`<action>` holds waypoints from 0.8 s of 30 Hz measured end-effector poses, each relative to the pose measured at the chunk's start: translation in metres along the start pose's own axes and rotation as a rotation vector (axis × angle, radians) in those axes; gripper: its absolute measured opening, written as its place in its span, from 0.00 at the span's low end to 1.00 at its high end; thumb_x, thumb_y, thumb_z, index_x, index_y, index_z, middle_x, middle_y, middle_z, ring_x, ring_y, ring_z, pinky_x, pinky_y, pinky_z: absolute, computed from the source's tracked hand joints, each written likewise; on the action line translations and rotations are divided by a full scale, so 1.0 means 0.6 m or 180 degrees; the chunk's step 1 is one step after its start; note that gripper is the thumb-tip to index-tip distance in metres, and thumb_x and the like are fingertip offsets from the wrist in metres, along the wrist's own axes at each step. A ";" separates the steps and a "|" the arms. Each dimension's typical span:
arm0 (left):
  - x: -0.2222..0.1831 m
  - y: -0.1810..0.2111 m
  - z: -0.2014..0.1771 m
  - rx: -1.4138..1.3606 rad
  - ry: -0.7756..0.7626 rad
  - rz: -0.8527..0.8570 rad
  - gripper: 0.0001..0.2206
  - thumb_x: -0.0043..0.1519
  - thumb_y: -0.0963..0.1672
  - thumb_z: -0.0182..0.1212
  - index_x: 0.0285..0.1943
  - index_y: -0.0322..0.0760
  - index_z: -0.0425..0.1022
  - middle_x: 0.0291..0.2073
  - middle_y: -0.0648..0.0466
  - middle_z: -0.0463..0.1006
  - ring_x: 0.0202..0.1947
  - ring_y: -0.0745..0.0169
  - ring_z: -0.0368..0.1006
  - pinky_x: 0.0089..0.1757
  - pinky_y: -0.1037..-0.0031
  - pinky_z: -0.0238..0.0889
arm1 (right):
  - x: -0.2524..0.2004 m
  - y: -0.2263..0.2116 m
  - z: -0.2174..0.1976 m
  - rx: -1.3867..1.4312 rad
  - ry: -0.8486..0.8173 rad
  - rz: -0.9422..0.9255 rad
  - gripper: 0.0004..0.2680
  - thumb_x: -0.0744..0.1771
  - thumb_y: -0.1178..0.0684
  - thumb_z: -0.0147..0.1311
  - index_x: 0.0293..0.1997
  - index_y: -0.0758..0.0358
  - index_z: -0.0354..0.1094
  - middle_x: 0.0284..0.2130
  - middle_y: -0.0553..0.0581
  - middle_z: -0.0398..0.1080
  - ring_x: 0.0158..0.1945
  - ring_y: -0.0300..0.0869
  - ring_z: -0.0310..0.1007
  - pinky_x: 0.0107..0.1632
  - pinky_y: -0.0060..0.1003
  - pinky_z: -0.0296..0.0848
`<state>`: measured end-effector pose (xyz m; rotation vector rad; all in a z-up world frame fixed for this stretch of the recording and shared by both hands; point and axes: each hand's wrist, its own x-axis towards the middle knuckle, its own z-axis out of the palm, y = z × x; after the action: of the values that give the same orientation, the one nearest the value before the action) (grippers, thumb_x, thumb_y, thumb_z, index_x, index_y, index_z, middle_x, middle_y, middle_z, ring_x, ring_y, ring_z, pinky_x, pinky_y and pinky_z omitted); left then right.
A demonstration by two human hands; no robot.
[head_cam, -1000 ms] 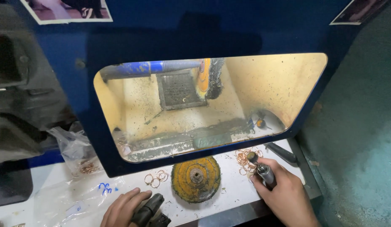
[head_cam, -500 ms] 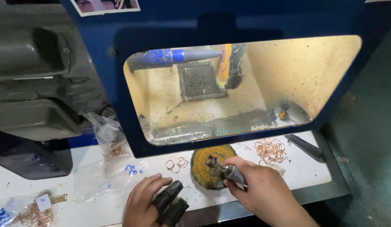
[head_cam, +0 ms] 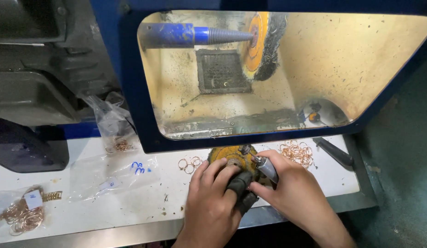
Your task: Polishing small metal jewelry rings using a handheld rotary tool at a workshop bench.
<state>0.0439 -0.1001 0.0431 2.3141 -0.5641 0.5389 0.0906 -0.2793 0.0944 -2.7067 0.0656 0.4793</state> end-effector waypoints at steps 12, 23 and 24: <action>-0.006 -0.016 0.003 -0.0261 -0.0270 -0.0118 0.14 0.50 0.42 0.65 0.43 0.28 0.81 0.55 0.45 0.75 0.61 0.38 0.67 0.63 0.39 0.51 | -0.016 0.063 0.010 0.0603 0.0660 -0.0463 0.19 0.60 0.45 0.68 0.54 0.48 0.67 0.50 0.46 0.81 0.46 0.40 0.82 0.51 0.33 0.71; -0.006 -0.024 0.001 -0.0405 -0.0232 -0.0065 0.17 0.55 0.43 0.62 0.53 0.31 0.78 0.53 0.46 0.74 0.61 0.38 0.67 0.63 0.41 0.49 | -0.014 0.046 0.032 0.0420 0.0432 -0.0157 0.25 0.53 0.41 0.78 0.51 0.42 0.71 0.35 0.45 0.84 0.34 0.39 0.84 0.42 0.33 0.76; -0.006 -0.026 0.000 -0.0517 -0.0266 -0.0023 0.19 0.57 0.43 0.59 0.58 0.33 0.76 0.52 0.46 0.73 0.61 0.38 0.67 0.64 0.41 0.46 | -0.015 0.046 0.032 0.0435 0.0446 -0.0152 0.25 0.53 0.41 0.78 0.51 0.42 0.71 0.36 0.45 0.84 0.35 0.39 0.85 0.42 0.33 0.76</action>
<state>0.0491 -0.0888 0.0336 2.1912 -0.6157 0.3795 0.0727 -0.2974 0.0709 -2.5975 0.0692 0.2608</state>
